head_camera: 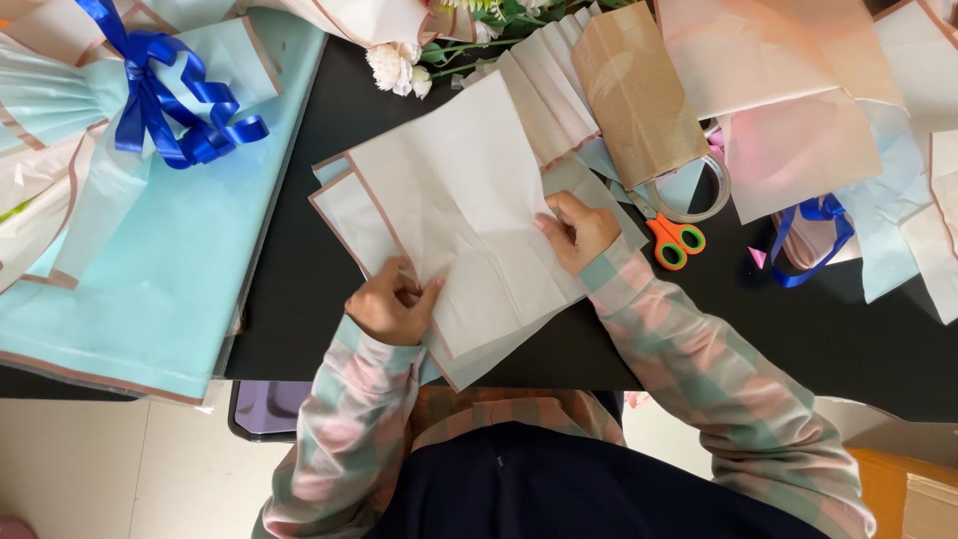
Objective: Wrapping a rectangular box with multiple layers of decorative paper at a design station.
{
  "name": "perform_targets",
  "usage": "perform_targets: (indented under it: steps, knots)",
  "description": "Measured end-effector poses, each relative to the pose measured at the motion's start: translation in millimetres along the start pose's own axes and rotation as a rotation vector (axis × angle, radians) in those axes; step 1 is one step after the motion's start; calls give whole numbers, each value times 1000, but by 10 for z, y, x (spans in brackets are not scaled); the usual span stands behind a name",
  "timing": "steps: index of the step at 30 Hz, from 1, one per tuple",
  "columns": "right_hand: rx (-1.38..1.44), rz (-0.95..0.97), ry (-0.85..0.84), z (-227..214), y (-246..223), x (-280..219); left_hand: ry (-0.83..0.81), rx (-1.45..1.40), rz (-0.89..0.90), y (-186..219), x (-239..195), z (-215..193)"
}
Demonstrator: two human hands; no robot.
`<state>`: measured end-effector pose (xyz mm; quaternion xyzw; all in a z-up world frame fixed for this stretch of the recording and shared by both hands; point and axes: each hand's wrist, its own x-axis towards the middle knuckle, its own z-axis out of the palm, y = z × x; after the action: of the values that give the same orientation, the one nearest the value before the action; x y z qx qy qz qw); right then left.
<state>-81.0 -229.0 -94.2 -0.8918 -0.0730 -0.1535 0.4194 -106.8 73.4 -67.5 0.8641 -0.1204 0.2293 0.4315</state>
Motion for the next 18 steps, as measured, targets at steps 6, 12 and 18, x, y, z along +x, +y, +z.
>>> perform_targets:
  steps: [6, 12, 18]
  knots:
    - [-323, -37, -138, -10, -150, -62, 73, 270, 245, -225, -29, 166]
    - [-594, -237, -139, -56, -430, -58, -371, 110, 272, 266, 173, -18]
    - [-421, -645, -218, 153, -113, -39, -487, 222, 221, 165, 145, 24]
